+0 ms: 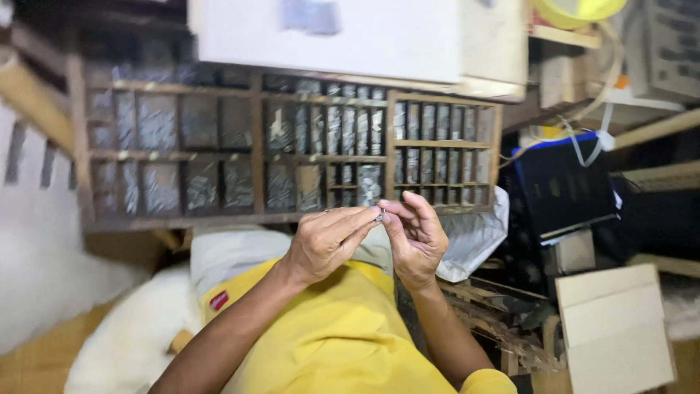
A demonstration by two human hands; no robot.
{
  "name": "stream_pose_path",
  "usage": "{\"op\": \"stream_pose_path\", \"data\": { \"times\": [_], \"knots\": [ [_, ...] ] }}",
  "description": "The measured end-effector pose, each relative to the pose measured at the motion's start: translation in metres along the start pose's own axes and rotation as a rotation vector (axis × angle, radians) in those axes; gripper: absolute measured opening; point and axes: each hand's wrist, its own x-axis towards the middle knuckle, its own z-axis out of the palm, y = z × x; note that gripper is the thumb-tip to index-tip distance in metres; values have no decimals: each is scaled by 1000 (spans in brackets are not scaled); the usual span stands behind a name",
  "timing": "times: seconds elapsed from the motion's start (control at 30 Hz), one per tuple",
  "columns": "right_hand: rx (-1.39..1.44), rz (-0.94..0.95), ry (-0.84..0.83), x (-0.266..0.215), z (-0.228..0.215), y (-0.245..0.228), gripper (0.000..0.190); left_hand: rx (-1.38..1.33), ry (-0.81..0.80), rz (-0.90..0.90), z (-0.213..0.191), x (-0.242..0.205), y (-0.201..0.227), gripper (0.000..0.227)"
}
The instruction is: The person sorts small metal printing type pieces from a wooden compartmentalized tray, picking them up by hand and arranging them into rows on a white sheet of paper. A white dog is visible on the floor next to the person throughout the task.
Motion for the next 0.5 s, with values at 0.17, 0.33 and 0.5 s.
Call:
{"op": "stream_pose_path", "data": {
  "times": [0.17, 0.33, 0.5],
  "knots": [
    [-6, -4, 118, 11, -26, 7, 44, -96, -75, -15, 36, 19, -9, 17],
    [-13, 15, 181, 18, -39, 9, 45, -132, -111, -22, 56, 29, -12, 17],
    [-5, 21, 200, 19, -47, 15, 45, -137, -139, -59, 64, 34, -13, 19]
  ]
}}
